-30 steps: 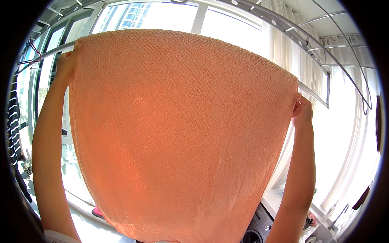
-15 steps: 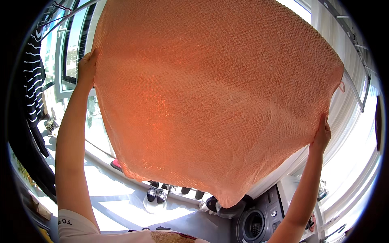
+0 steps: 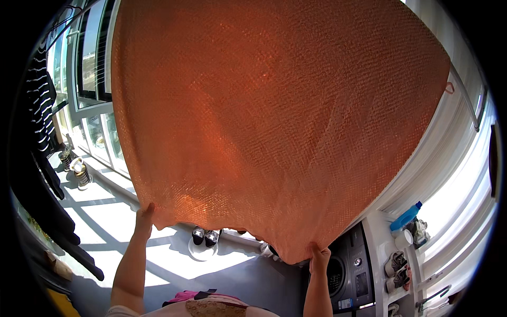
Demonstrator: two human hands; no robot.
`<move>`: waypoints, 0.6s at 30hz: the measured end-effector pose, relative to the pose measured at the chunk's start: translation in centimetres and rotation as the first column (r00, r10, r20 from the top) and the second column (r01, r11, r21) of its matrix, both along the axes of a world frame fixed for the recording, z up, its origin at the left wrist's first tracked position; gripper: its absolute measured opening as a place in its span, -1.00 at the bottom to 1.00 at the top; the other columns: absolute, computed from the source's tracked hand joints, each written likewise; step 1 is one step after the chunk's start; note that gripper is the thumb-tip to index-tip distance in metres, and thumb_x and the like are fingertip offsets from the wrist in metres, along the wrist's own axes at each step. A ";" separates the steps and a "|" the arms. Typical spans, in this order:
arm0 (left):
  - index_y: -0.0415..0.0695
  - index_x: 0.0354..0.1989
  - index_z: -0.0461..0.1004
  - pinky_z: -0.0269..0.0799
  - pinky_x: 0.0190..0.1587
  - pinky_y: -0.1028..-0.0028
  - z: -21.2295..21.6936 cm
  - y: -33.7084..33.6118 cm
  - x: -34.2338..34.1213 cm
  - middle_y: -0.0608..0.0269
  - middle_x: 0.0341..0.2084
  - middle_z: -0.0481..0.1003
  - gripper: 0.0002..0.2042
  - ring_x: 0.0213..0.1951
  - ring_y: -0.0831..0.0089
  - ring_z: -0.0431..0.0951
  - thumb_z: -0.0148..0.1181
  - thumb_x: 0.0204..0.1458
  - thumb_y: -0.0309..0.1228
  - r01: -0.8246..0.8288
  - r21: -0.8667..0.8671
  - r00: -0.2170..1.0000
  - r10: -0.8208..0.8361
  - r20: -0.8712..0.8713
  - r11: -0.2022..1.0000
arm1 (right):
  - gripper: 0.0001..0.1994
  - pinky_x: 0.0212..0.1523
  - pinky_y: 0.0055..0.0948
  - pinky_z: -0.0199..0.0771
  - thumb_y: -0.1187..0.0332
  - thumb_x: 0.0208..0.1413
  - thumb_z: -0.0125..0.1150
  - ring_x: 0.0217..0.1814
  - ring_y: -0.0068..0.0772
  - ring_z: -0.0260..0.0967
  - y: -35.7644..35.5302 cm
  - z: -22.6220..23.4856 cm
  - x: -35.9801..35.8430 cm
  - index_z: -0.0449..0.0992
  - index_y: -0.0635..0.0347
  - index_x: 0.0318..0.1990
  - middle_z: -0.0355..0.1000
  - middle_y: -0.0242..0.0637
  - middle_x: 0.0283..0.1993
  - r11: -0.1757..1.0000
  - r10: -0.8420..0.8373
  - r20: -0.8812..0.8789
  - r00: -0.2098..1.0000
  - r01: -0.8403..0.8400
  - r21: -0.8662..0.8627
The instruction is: The person takes a shirt from a washing machine and hangs it on a rack using a hanger, then drapes a towel over the rack before picking up shoes and insoles from a windowsill and placing the insoles into the shoes while sitting on the floor.
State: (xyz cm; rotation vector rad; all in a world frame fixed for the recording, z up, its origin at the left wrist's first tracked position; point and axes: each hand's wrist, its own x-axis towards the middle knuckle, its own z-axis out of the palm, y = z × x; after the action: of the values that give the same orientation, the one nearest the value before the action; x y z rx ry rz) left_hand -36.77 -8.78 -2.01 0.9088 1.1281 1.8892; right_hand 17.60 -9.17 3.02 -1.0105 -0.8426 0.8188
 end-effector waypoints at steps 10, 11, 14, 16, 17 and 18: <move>-0.37 -0.10 0.40 0.33 -0.18 0.50 5.1 1.4 -5.7 0.24 -0.29 0.45 -0.58 -0.26 0.48 0.43 0.02 0.15 -0.17 -0.164 -0.085 0.976 0.150 -0.155 0.983 | -0.81 -0.53 -0.57 0.22 0.39 0.01 0.24 -0.56 -0.67 0.21 -1.7 -0.3 4.5 0.45 0.30 -0.55 0.36 -0.46 -0.55 0.953 -0.297 0.195 0.935 0.277 0.120; -0.36 -0.11 0.41 0.32 -0.18 0.51 4.9 1.0 -5.7 0.23 -0.28 0.46 -0.60 -0.25 0.50 0.42 0.03 0.14 -0.19 -0.140 -0.158 0.983 0.118 -0.141 0.978 | -0.82 -0.42 -0.55 0.34 0.36 0.00 0.26 -0.45 -0.58 0.35 -2.5 -0.9 4.3 0.50 0.33 -0.41 0.45 -0.38 -0.42 0.973 -0.229 0.171 0.958 0.222 0.063; -0.33 0.05 0.27 0.28 -0.01 0.40 6.0 -0.6 -7.5 0.15 -0.11 0.42 -0.38 -0.06 0.40 0.41 0.19 -0.01 -0.05 0.141 -0.079 0.917 -0.160 -0.365 0.987 | -0.65 -0.23 -0.51 0.42 0.19 0.03 0.24 -0.28 -0.44 0.45 -5.6 1.8 2.7 0.47 0.36 -0.22 0.49 -0.28 -0.26 0.987 -0.051 0.060 0.997 0.041 0.158; -0.31 0.11 0.18 0.21 0.11 0.30 11.1 -2.2 -7.1 0.10 -0.02 0.37 -0.25 0.05 0.33 0.36 0.25 -0.10 0.02 0.275 0.086 0.892 -0.221 -0.395 0.958 | -0.56 -0.15 -0.49 0.43 0.09 0.04 0.22 -0.22 -0.41 0.46 -4.9 6.8 0.8 0.44 0.36 -0.15 0.49 -0.25 -0.21 0.956 0.052 -0.068 0.996 -0.030 0.292; -0.31 0.13 0.14 0.16 0.16 0.25 13.2 -1.5 -7.1 0.08 0.01 0.35 -0.20 0.09 0.30 0.33 0.26 -0.14 0.05 0.303 0.156 0.908 -0.235 -0.347 0.940 | -0.53 -0.19 -0.50 0.42 0.02 0.04 0.18 -0.25 -0.44 0.44 -4.2 9.7 0.6 0.44 0.31 -0.13 0.48 -0.28 -0.28 0.939 0.051 -0.036 0.998 -0.036 0.342; -0.32 0.11 0.16 0.26 0.10 0.27 15.4 0.3 -7.2 0.07 0.00 0.36 -0.27 0.05 0.31 0.37 0.21 -0.07 0.02 0.320 0.248 0.911 -0.225 -0.344 0.914 | -0.57 -0.28 -0.54 0.38 0.01 0.07 0.15 -0.33 -0.51 0.38 -3.7 12.0 1.7 0.43 0.26 -0.19 0.43 -0.35 -0.37 0.945 0.019 0.026 0.999 -0.027 0.326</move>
State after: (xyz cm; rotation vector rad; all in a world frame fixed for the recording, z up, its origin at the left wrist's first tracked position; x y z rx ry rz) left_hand -43.97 -8.48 13.37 1.4983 0.8364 1.7447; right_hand 19.26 -12.86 15.04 -0.7182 -0.9747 0.6604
